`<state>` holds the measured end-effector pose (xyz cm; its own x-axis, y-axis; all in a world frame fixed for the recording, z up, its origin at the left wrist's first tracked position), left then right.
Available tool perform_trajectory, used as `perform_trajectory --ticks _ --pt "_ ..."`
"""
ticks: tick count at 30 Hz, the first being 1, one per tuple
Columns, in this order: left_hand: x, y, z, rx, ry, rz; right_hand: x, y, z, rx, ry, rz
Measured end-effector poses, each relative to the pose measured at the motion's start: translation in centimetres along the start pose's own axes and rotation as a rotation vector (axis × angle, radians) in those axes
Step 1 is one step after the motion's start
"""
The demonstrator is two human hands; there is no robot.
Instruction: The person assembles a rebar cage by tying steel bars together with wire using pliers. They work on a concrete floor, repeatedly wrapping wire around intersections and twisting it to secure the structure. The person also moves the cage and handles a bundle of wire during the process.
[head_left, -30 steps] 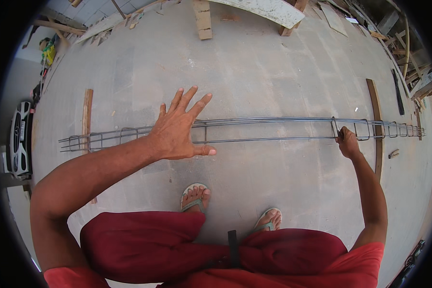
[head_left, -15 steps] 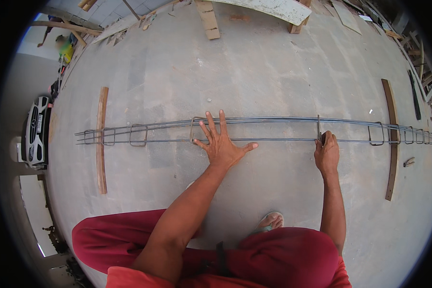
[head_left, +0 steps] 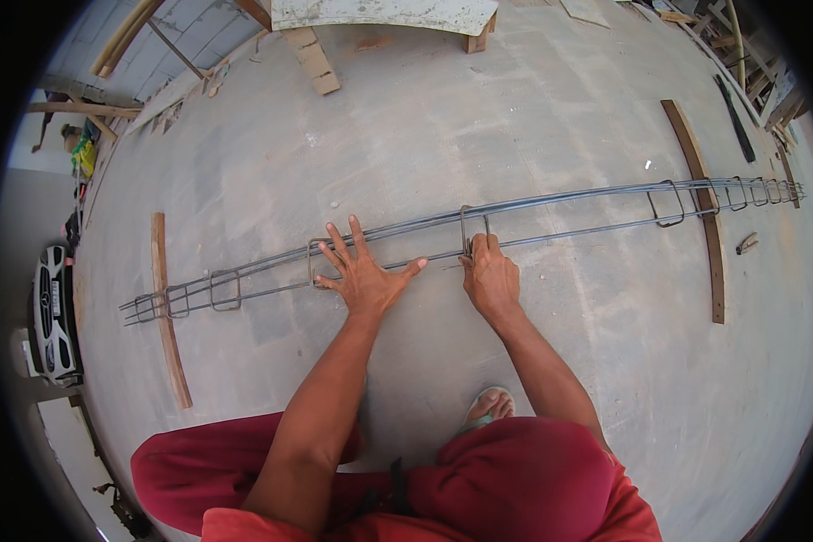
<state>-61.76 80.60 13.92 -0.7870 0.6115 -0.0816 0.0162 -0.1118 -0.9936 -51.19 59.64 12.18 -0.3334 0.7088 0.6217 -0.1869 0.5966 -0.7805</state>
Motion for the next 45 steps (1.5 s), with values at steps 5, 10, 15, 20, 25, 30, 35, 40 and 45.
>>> perform_trajectory --ticks 5,10,15,20,25,30,35,40,45 --pt "0.6 0.5 -0.3 -0.023 0.006 0.002 1.7 0.8 0.6 -0.022 -0.057 -0.042" --pt "1.1 1.1 0.1 -0.030 -0.025 -0.039 1.3 1.0 0.7 -0.014 -0.052 -0.064" --pt "1.5 1.0 0.2 -0.027 -0.039 -0.048 0.5 0.9 1.2 0.051 0.026 -0.127" --pt "1.7 -0.4 0.1 -0.026 -0.042 -0.082 -7.4 -6.7 -1.6 -0.250 0.227 -0.163" --pt "-0.4 -0.4 1.0 -0.051 0.020 -0.035 -27.7 -20.2 -5.7 -0.675 0.550 0.195" --pt "0.5 0.1 0.4 -0.040 -0.001 -0.059 -37.8 -24.5 -7.0 -0.704 0.805 0.342" --pt "0.7 0.0 0.3 -0.074 0.008 -0.048 -37.3 -24.2 -7.5 -0.730 0.650 0.363" --pt "1.1 0.6 0.1 -0.061 -0.005 -0.090 -30.7 -21.3 -6.2 -0.734 0.387 0.297" --pt "1.6 1.2 -0.2 -0.051 -0.012 -0.093 -22.9 -16.2 -4.2 -0.686 0.167 0.191"
Point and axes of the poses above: each hand's wrist, its own z-axis away from the middle knuckle, its own y-axis out of the palm, x = y × z, the point moved 9 cm from there along -z, towards the middle knuckle, and after that the axes turned 11 degrees about -x, right-handed, at the moved point
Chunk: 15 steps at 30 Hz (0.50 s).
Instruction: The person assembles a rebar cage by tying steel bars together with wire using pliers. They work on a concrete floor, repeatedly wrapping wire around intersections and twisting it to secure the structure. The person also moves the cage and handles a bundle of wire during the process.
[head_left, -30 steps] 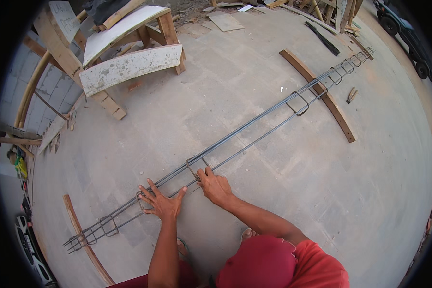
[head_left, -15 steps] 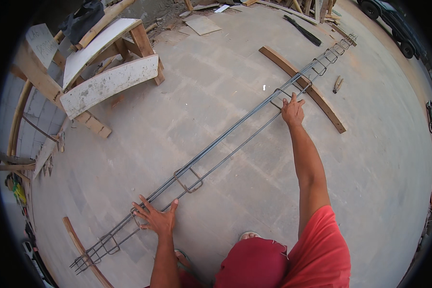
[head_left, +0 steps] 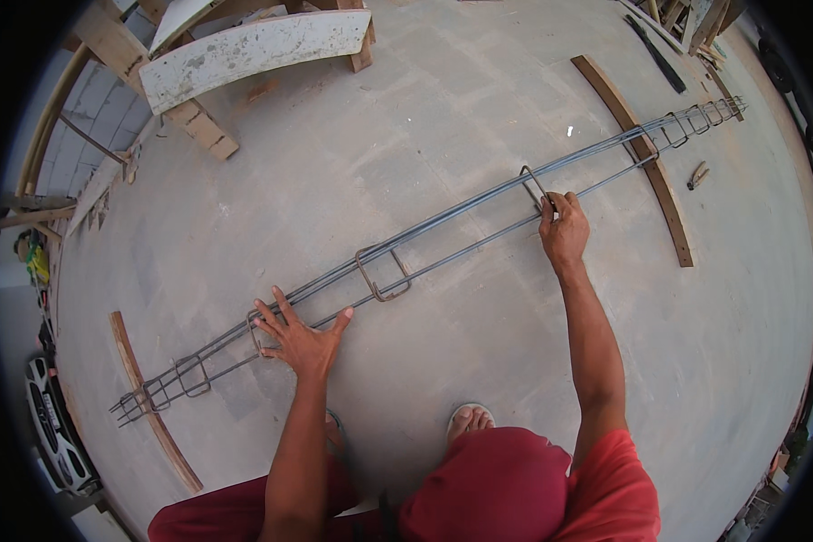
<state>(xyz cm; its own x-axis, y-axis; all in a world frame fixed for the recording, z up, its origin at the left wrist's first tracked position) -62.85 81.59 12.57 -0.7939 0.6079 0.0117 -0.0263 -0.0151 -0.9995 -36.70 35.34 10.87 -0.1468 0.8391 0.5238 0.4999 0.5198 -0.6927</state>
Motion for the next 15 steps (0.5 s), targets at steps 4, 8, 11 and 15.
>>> perform_trajectory --ticks 4,8,11,15 --pt "-0.2 0.0 -0.1 -0.006 0.001 0.052 3.8 0.6 3.2 0.029 -0.096 -0.056" --pt "-0.2 -0.1 0.1 -0.015 0.009 0.026 4.8 0.5 3.9 0.034 -0.106 -0.089" --pt "-2.0 -1.6 0.8 -0.075 0.108 0.033 4.4 0.2 3.5 0.001 -0.110 -0.118" --pt "-12.8 -3.1 7.2 -0.105 0.543 0.342 3.5 -0.3 2.4 -0.047 -0.150 -0.067"
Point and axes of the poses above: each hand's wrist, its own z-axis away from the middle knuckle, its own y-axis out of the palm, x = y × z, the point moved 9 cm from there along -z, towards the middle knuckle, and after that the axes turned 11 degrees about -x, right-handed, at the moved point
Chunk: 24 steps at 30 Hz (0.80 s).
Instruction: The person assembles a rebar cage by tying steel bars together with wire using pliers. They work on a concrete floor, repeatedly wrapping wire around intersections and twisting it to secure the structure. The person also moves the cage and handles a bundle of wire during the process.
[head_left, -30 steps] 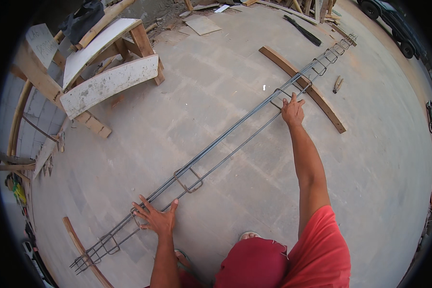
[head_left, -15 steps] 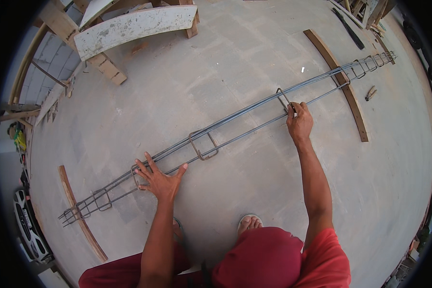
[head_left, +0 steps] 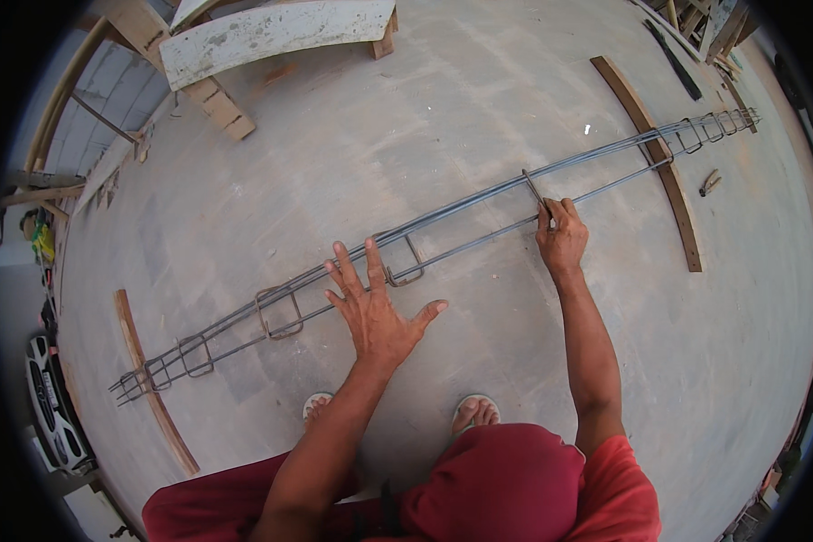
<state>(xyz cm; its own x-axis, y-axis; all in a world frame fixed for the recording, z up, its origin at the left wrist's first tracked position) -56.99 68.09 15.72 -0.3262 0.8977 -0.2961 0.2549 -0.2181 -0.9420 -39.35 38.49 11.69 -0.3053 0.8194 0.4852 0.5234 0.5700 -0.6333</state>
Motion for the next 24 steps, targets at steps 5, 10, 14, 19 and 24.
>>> perform_trajectory --ticks 5,10,14,19,24 --pt "-9.6 5.3 -1.8 0.217 -0.083 0.088 -3.7 -0.4 -2.4 -0.030 0.030 0.064" --pt "-9.2 8.2 -3.6 0.313 -0.220 0.027 -5.4 -0.8 -3.3 -0.064 -0.024 0.065" --pt "-10.0 8.9 -3.5 0.331 -0.314 -0.013 -6.6 -1.0 -3.5 -0.064 -0.014 0.088" --pt "-9.8 9.0 -3.7 0.343 -0.377 -0.099 -8.0 -0.9 -2.9 -0.066 0.047 0.066" --pt "-10.0 9.0 -4.2 0.331 -0.442 -0.182 -6.9 -0.9 -2.3 -0.063 0.111 0.002"
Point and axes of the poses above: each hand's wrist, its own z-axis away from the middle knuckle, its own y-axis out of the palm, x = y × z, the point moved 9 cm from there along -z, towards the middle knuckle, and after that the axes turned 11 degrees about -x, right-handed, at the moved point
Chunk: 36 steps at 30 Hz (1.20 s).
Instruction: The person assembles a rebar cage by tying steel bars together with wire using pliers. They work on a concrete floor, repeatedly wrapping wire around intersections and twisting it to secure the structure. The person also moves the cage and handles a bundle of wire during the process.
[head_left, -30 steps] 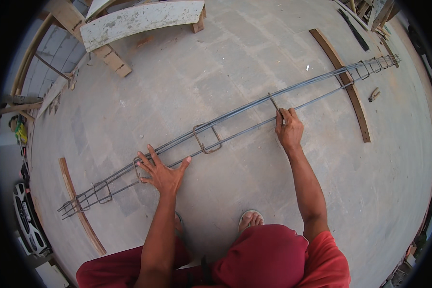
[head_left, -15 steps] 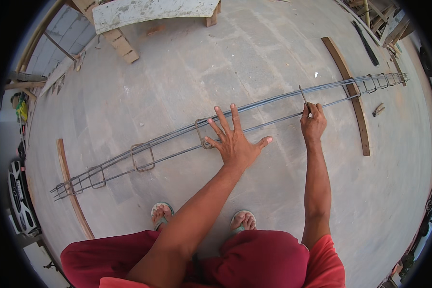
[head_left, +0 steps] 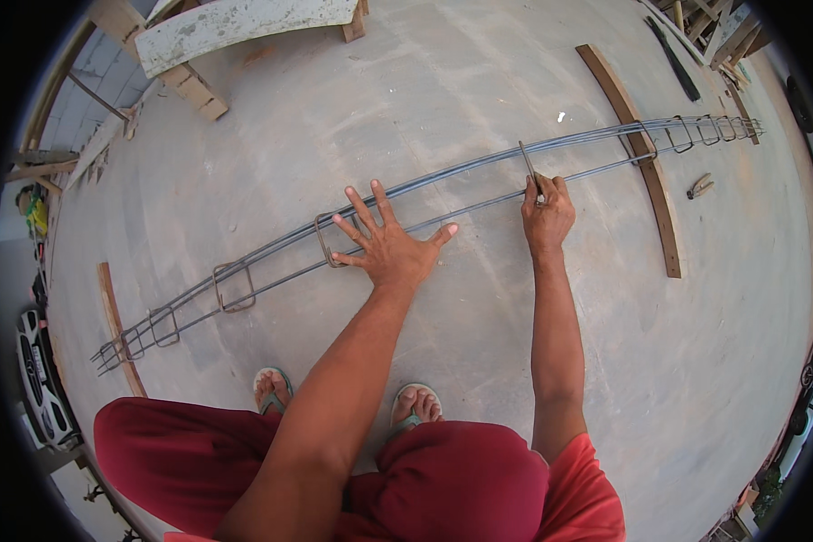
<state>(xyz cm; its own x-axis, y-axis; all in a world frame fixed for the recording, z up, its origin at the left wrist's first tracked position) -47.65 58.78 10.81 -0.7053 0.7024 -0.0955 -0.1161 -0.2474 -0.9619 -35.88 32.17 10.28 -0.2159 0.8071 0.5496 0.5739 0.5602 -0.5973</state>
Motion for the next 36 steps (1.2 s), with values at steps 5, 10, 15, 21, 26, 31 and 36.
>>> perform_trajectory --ticks 5,10,15,21,26,31,36 --pt "0.3 0.3 -0.1 -0.032 -0.038 -0.026 3.1 0.0 2.5 0.024 0.023 -0.138" --pt "-2.9 -0.1 0.9 -0.152 0.227 0.017 3.9 0.3 3.4 0.016 0.052 -0.188" --pt "-11.5 -6.4 -2.9 -0.395 0.707 0.019 4.7 1.1 4.1 0.145 0.063 -0.121" --pt "-20.5 -16.8 -5.5 -0.124 1.249 -0.585 3.5 -1.5 2.6 0.335 0.045 -0.037" --pt "-9.7 -13.3 3.9 0.283 1.799 -0.562 -2.1 -9.5 -3.9 0.526 -0.031 0.326" --pt "1.4 -3.2 10.3 0.943 1.612 0.111 -8.3 -23.9 -14.5 0.543 0.119 0.784" --pt "3.1 2.9 15.3 0.772 1.539 0.257 -9.7 -30.8 -17.0 0.827 0.181 1.014"
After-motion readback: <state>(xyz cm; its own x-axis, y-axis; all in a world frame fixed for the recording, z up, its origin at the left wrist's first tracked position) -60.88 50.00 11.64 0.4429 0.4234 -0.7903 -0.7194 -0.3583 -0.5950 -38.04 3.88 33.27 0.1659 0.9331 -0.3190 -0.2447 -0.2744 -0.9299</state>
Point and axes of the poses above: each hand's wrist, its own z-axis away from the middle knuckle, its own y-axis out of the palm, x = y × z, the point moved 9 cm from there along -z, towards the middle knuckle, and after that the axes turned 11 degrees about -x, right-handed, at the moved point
